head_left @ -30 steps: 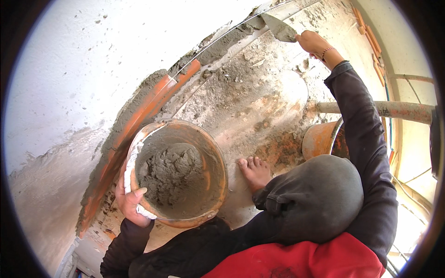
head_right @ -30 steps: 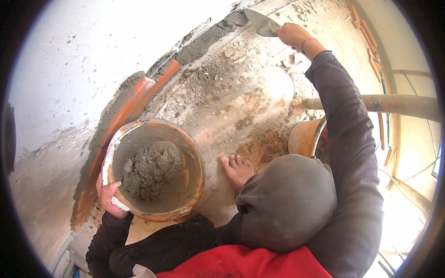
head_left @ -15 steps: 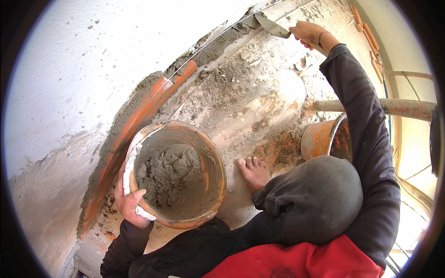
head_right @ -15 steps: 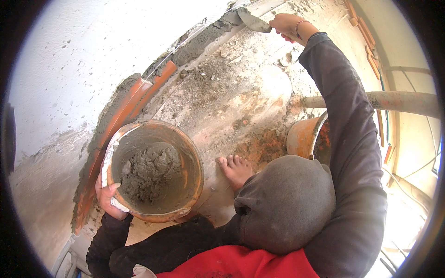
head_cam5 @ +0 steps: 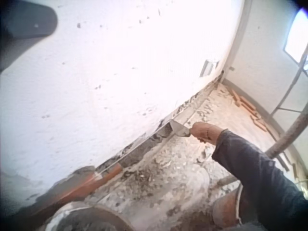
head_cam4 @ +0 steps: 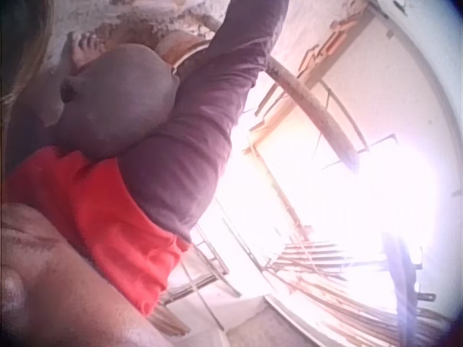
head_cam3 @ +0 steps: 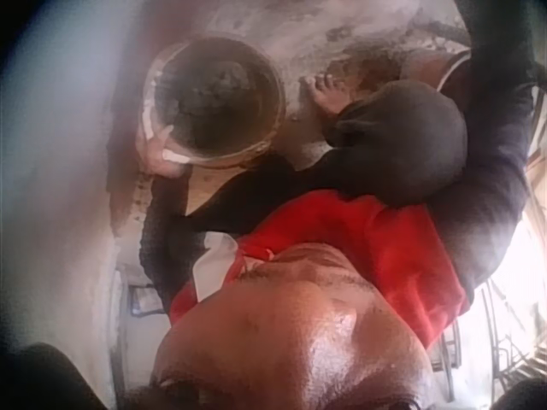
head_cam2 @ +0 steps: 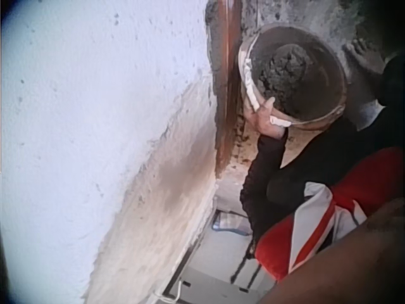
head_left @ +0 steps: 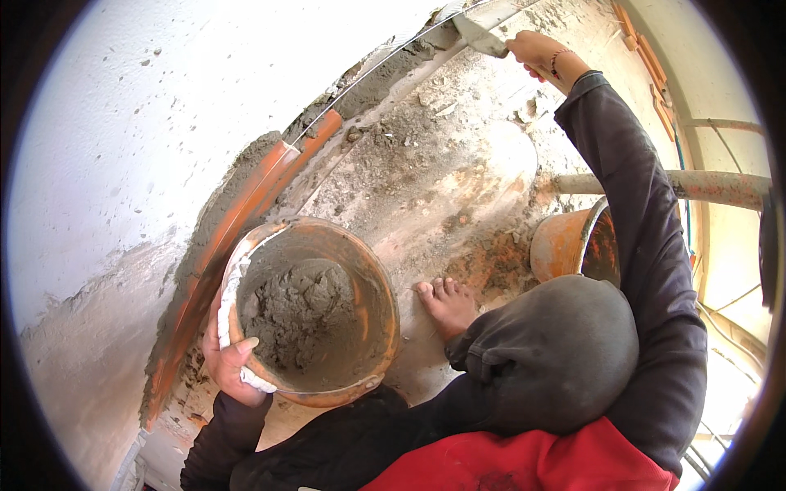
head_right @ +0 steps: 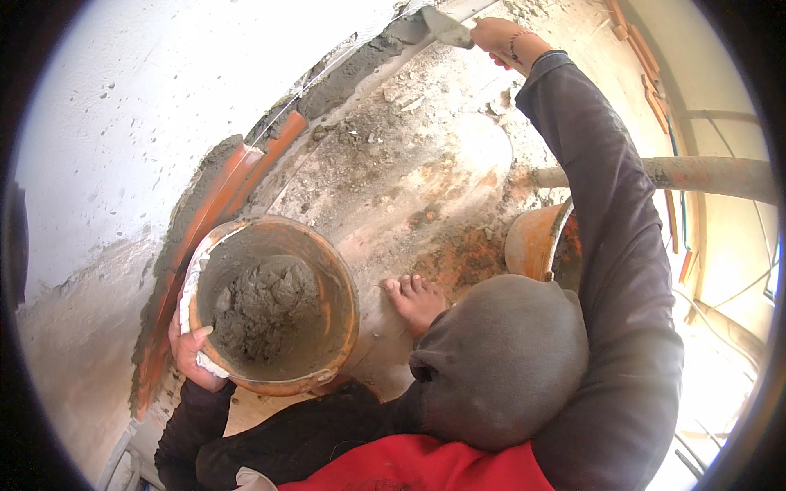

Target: The person scoops mortar from a bucket with a trowel and applies it to a wall surface to fill gaps around a conduit.

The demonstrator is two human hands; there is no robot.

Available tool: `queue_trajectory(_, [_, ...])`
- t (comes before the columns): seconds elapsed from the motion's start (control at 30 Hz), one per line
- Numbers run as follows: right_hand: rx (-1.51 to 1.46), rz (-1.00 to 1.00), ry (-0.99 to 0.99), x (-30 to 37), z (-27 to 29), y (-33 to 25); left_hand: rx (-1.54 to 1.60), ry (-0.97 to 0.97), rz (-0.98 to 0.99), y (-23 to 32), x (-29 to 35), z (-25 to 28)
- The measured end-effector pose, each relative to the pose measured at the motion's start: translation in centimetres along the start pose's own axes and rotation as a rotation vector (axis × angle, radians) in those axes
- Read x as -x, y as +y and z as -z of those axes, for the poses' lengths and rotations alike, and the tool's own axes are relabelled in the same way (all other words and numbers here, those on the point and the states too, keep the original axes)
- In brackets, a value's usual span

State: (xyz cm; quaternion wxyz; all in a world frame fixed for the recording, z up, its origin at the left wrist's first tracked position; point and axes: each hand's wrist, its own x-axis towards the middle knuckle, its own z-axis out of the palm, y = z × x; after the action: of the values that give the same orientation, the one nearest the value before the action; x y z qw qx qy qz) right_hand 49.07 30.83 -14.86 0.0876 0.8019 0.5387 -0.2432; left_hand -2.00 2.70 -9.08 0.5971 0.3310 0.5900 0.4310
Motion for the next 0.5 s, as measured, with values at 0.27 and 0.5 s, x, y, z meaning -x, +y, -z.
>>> queue_trajectory(0.27, [-0.422, -0.129, -0.105, 1.8, 0.0, 2.7, 0.074, 0.044, 0.079, 0.4, 0.0, 0.3])
queue_trajectory(0.5, [-0.867, -0.164, -0.342, 1.8, -2.7, 0.6, 0.097, 0.026, 0.04, 0.5, -0.1, -0.3])
